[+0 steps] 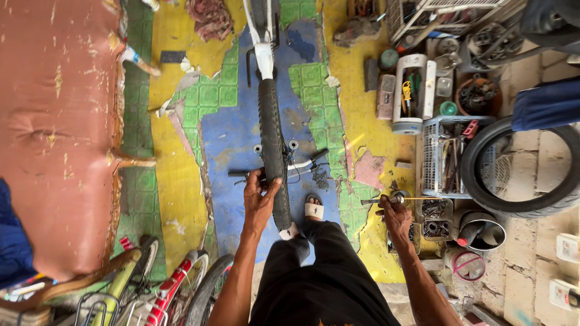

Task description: The person installs a bicycle wheel onto the front fork of a white bicycle frame. They align the axle, insert the wheel, and use a wrench to tighten the axle nuts on both sides. The person then spins the wheel to check its movement.

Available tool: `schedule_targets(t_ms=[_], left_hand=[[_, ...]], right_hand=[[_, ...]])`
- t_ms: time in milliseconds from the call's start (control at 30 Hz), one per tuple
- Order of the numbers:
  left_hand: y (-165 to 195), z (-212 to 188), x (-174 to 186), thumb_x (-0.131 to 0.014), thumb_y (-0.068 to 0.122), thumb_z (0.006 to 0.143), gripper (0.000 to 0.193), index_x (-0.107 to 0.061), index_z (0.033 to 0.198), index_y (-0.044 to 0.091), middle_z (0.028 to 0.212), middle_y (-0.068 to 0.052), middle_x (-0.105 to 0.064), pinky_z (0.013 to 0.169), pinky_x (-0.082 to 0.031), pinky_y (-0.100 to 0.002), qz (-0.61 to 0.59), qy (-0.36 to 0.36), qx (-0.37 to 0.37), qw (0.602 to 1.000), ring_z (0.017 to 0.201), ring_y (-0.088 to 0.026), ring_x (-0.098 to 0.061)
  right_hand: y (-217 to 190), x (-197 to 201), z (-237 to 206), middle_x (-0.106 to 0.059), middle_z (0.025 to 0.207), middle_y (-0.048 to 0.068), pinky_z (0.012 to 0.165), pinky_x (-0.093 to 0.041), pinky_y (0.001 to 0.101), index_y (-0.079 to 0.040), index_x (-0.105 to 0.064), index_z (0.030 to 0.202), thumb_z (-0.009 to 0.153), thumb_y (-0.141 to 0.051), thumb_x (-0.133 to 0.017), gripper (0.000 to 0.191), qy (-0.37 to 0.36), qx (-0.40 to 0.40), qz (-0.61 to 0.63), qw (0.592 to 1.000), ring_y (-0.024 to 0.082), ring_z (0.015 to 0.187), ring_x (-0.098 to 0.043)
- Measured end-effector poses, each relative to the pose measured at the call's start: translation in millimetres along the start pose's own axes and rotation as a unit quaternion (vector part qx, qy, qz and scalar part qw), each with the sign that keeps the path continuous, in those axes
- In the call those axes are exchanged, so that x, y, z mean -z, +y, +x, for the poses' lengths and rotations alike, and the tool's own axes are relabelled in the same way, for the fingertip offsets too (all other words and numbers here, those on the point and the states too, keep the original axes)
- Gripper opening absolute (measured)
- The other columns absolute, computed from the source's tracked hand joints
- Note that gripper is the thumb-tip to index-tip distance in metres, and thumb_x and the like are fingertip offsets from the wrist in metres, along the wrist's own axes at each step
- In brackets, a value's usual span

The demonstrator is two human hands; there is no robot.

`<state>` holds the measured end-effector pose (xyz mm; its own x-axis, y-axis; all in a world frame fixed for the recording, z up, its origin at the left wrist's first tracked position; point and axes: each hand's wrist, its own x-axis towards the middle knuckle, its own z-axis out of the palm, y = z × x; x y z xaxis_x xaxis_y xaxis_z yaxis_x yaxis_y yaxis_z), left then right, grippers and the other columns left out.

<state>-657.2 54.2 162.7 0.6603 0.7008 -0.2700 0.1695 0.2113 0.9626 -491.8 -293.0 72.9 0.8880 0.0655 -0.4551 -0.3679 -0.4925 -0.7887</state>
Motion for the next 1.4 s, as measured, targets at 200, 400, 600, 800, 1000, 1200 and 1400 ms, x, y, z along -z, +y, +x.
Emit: schedule_targets(t_ms=[200, 400, 600, 800, 1000, 1200, 1400], left_hand=[[13, -2, -1, -0.079, 0.019, 0.089, 0.041, -0.060, 0.121, 0.001, 0.100, -0.006, -0.073, 0.074, -0.054, -0.030, 0.001, 0.015, 0.009, 1.000, 0.085, -0.012, -0.066], [30, 8, -13, -0.077, 0.037, 0.090, 0.045, -0.068, 0.119, 0.004, 0.094, -0.009, -0.075, 0.066, -0.053, -0.032, 0.113, 0.072, 0.007, 0.991, 0.079, -0.014, -0.067], [56, 90, -37, -0.071, 0.056, 0.091, 0.059, -0.073, 0.115, 0.002, 0.098, -0.012, -0.076, 0.079, -0.054, -0.036, 0.196, 0.142, -0.017, 0.970, 0.086, -0.022, -0.070], [71, 144, -59, -0.072, 0.050, 0.092, 0.051, -0.074, 0.112, 0.003, 0.095, -0.015, -0.077, 0.079, -0.054, -0.038, 0.250, 0.187, 0.009, 0.950, 0.084, -0.026, -0.070], [-2, 14, -49, -0.066, 0.024, 0.103, 0.033, -0.066, 0.119, -0.005, 0.106, -0.022, -0.069, 0.083, -0.054, -0.044, 0.291, 0.223, -0.147, 0.919, 0.094, -0.035, -0.068], [-136, -149, -22, -0.068, 0.026, 0.088, 0.051, -0.060, 0.130, -0.002, 0.137, -0.028, -0.063, 0.101, -0.050, -0.054, 0.498, 0.176, 0.012, 0.849, 0.121, -0.043, -0.064], [-164, -139, -5, -0.052, 0.038, 0.104, 0.049, -0.062, 0.135, 0.002, 0.129, -0.024, -0.069, 0.104, -0.053, -0.051, 0.354, 0.268, 0.185, 0.877, 0.118, -0.038, -0.069]], right_hand=[[-25, -9, 6, -0.078, 0.091, 0.012, 0.054, -0.052, 0.0294, -0.001, -0.077, 0.113, 0.096, -0.040, -0.071, 0.043, -0.003, 0.033, 0.011, 0.999, 0.017, 0.070, -0.074], [-54, -18, 37, -0.079, 0.092, 0.011, 0.053, -0.055, 0.0292, -0.002, -0.076, 0.115, 0.096, -0.040, -0.072, 0.042, -0.012, 0.043, 0.010, 0.999, 0.016, 0.069, -0.074], [-73, -25, 96, -0.078, 0.089, 0.012, 0.052, -0.050, 0.0290, -0.001, -0.078, 0.114, 0.094, -0.036, -0.075, 0.041, -0.077, 0.051, 0.036, 0.995, 0.016, 0.067, -0.072], [-92, -15, 168, -0.079, 0.083, 0.012, 0.055, -0.054, 0.0296, 0.000, -0.079, 0.109, 0.095, -0.038, -0.075, 0.041, -0.126, 0.042, -0.085, 0.988, 0.017, 0.065, -0.071], [-93, -22, 205, -0.077, 0.085, 0.011, 0.057, -0.058, 0.0288, 0.000, -0.077, 0.111, 0.095, -0.035, -0.073, 0.039, -0.190, 0.107, -0.101, 0.971, 0.016, 0.065, -0.073], [-86, -53, 203, -0.077, 0.083, 0.013, 0.058, -0.056, 0.0299, 0.002, -0.078, 0.107, 0.093, -0.031, -0.076, 0.036, -0.216, 0.079, -0.068, 0.971, 0.017, 0.064, -0.072], [-79, -61, 182, -0.078, 0.078, 0.012, 0.060, -0.056, 0.0311, 0.002, -0.080, 0.094, 0.094, -0.035, -0.078, 0.037, -0.217, 0.076, -0.116, 0.966, 0.016, 0.065, -0.075]])
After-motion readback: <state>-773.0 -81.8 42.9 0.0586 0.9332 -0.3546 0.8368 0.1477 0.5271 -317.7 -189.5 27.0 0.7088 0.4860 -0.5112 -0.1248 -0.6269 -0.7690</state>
